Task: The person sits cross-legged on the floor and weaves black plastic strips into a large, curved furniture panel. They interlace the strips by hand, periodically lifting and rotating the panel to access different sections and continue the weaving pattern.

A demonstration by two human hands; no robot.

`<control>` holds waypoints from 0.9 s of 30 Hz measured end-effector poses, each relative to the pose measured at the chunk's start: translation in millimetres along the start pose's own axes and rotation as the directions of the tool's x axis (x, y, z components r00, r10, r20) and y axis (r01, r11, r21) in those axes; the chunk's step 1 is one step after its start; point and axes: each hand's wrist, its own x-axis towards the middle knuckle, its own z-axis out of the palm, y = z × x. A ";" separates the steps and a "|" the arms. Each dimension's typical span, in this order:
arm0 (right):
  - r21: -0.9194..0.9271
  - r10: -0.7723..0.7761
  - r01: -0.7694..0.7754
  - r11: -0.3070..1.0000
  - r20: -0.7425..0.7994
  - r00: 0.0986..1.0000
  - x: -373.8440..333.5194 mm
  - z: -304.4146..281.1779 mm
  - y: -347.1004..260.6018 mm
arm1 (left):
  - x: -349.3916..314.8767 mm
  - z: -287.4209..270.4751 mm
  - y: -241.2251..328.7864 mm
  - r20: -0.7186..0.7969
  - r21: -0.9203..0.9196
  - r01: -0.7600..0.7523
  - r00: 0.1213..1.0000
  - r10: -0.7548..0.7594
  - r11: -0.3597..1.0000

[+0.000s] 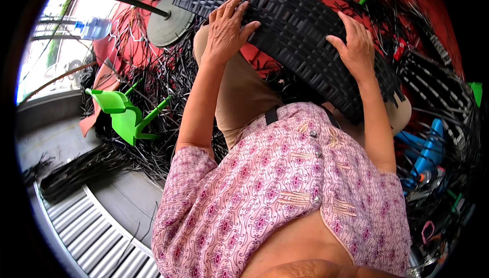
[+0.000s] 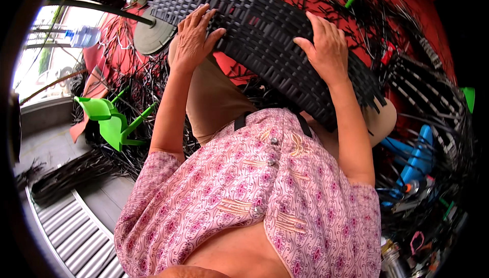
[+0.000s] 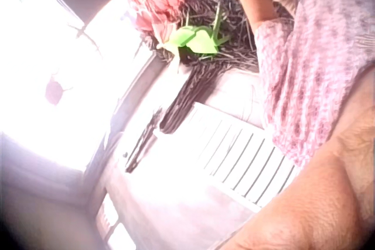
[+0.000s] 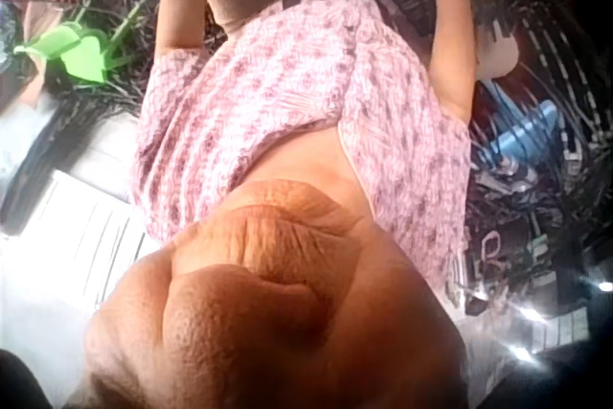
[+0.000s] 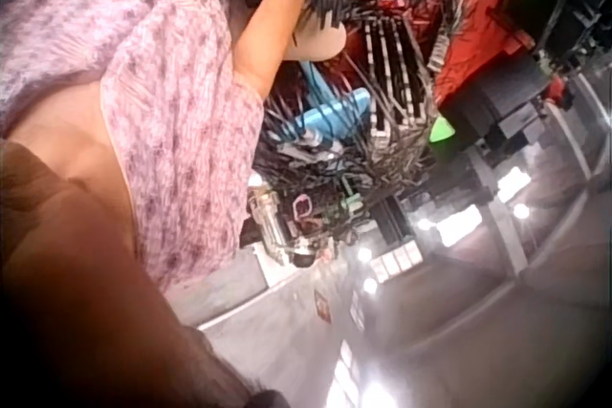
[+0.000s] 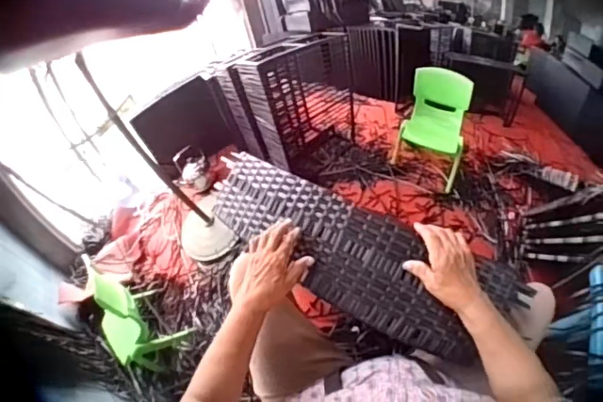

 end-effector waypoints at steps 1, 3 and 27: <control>-0.014 -0.008 0.007 1.000 -0.012 1.000 -0.8 0.8 2.1 | 3.4 0.0 11.2 -0.012 -0.053 -0.035 0.999 0.035 0.998; -0.015 -0.030 0.029 0.999 -0.042 0.999 -1.5 5.1 8.3 | 8.4 1.2 35.0 -0.015 -0.175 -0.097 0.995 0.096 0.980; 0.208 0.314 -0.315 0.926 0.036 0.949 -114.0 -83.3 79.0 | 2.1 41.5 161.2 -0.071 -0.301 -0.289 0.957 0.281 0.909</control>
